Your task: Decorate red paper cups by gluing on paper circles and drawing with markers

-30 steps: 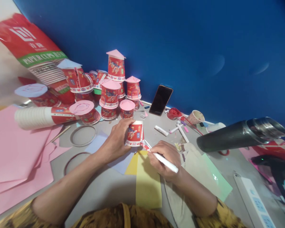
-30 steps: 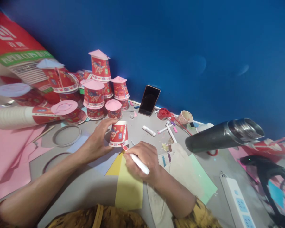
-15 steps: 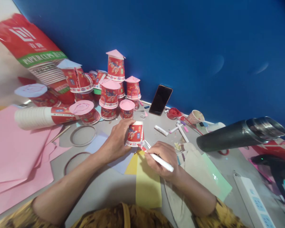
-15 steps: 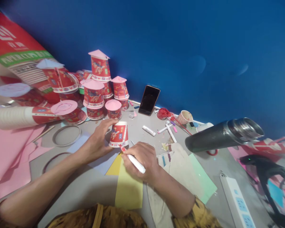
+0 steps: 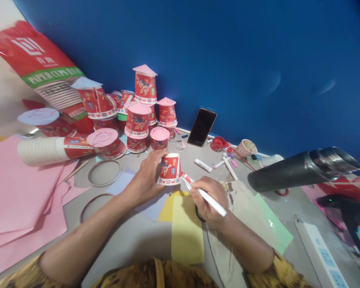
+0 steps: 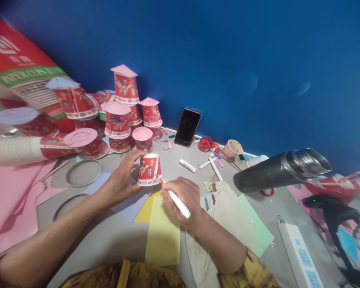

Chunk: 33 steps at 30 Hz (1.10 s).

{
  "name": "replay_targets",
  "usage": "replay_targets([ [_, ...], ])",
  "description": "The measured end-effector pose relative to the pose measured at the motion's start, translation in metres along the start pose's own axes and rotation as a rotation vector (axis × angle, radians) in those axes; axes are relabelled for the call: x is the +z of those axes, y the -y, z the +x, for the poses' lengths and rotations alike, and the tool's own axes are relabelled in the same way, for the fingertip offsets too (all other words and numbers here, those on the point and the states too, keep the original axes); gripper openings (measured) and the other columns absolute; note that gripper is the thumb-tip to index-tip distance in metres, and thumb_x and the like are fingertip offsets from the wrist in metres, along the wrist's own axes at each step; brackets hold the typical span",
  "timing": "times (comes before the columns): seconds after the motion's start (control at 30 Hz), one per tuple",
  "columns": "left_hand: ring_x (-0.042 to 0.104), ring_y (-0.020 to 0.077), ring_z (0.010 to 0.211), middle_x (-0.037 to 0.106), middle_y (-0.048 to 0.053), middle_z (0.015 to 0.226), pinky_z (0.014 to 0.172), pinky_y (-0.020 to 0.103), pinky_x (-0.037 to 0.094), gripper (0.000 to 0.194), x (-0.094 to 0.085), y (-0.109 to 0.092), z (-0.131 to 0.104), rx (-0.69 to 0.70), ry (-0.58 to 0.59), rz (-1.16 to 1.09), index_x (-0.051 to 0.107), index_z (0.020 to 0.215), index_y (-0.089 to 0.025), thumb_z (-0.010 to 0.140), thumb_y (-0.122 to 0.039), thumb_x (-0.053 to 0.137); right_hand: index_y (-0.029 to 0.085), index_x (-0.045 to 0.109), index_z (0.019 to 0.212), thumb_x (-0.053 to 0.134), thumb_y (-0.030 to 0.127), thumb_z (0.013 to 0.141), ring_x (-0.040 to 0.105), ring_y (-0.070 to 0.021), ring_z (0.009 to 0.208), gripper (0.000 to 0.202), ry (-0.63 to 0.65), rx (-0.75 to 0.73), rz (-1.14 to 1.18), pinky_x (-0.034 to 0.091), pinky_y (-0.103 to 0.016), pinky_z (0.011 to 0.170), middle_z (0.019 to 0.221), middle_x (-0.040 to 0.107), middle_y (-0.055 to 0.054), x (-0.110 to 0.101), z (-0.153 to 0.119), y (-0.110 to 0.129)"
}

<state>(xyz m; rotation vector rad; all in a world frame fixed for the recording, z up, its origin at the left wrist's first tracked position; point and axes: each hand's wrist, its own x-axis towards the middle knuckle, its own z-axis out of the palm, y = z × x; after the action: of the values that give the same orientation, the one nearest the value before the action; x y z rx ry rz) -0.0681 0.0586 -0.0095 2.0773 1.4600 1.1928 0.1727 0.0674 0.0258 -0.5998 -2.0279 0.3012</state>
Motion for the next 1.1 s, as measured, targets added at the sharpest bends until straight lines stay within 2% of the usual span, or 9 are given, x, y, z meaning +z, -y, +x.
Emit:
replay_targets([
  [0.17,0.059,0.0365,0.143,0.056,0.015,0.151,0.121,0.058,0.050,0.080,-0.004,-0.007,0.001,-0.132,-0.009,-0.181,0.042,0.149,-0.027,0.083,-0.037,0.087,0.023,0.067,0.113,0.065,0.016,0.104,0.075,-0.0209,0.075,0.012,-0.038,0.018,-0.040,0.062,-0.033,0.070,0.087,0.078,-0.005,0.006,-0.003,-0.012],
  [0.4,0.056,0.0374,0.150,0.054,0.016,0.158,0.127,0.059,0.046,0.080,0.000,-0.009,0.002,-0.233,0.092,-0.543,0.043,0.144,-0.027,0.080,-0.032,0.090,0.025,0.065,0.115,0.070,0.013,0.102,0.073,-0.0209,0.078,0.018,-0.002,-0.013,-0.034,0.062,-0.034,0.071,0.087,0.076,-0.004,0.012,-0.005,-0.021],
  [0.57,0.047,0.0426,0.157,0.041,0.019,0.170,0.128,0.062,0.043,0.097,0.004,-0.004,0.000,-0.294,0.112,-0.640,0.039,0.156,-0.029,0.076,-0.035,0.094,0.024,0.063,0.114,0.071,0.008,0.098,0.071,-0.0214,0.076,0.024,-0.022,-0.068,-0.088,0.061,-0.035,0.070,0.086,0.076,-0.004,0.012,-0.005,-0.021],
  [0.7,0.044,0.0434,0.158,0.037,0.018,0.174,0.130,0.062,0.040,0.105,-0.001,-0.005,0.000,-0.249,0.144,-0.541,0.039,0.164,-0.030,0.077,-0.039,0.095,0.024,0.064,0.114,0.070,0.006,0.097,0.071,-0.0213,0.074,0.025,-0.020,-0.112,-0.133,0.060,-0.035,0.069,0.085,0.075,-0.004,0.010,-0.004,-0.021],
  [0.8,0.042,0.0423,0.160,0.040,0.017,0.171,0.129,0.060,0.043,0.102,-0.008,-0.008,0.000,-0.193,0.166,-0.421,0.041,0.165,-0.031,0.079,-0.044,0.094,0.023,0.065,0.114,0.067,0.008,0.099,0.069,-0.0219,0.072,0.022,0.036,-0.162,-0.218,0.056,-0.036,0.066,0.084,0.075,-0.005,0.009,-0.006,-0.019],
  [0.93,0.049,0.0408,0.155,0.047,0.017,0.166,0.126,0.060,0.046,0.095,-0.014,-0.011,0.001,-0.146,0.182,-0.276,0.043,0.163,-0.031,0.082,-0.047,0.091,0.023,0.066,0.112,0.064,0.011,0.102,0.066,-0.0206,0.070,0.016,0.082,-0.182,-0.270,0.052,-0.035,0.065,0.080,0.073,-0.004,0.012,-0.010,-0.016],
  [1.03,0.051,0.0391,0.153,0.051,0.016,0.163,0.128,0.061,0.043,0.090,-0.015,-0.013,0.002,-0.101,0.168,-0.152,0.043,0.162,-0.029,0.084,-0.037,0.088,0.022,0.067,0.116,0.065,0.011,0.102,0.067,-0.0212,0.072,0.018,0.068,-0.162,-0.207,0.053,-0.035,0.066,0.082,0.074,-0.005,0.012,-0.010,-0.014],
  [1.1,0.053,0.0380,0.151,0.052,0.016,0.161,0.127,0.059,0.045,0.088,-0.014,-0.013,0.002,-0.066,0.158,-0.115,0.041,0.161,-0.028,0.085,-0.030,0.084,0.020,0.068,0.122,0.063,0.017,0.105,0.068,-0.0224,0.074,0.018,0.034,-0.147,-0.118,0.055,-0.036,0.066,0.085,0.075,-0.007,0.009,-0.008,-0.013],
])
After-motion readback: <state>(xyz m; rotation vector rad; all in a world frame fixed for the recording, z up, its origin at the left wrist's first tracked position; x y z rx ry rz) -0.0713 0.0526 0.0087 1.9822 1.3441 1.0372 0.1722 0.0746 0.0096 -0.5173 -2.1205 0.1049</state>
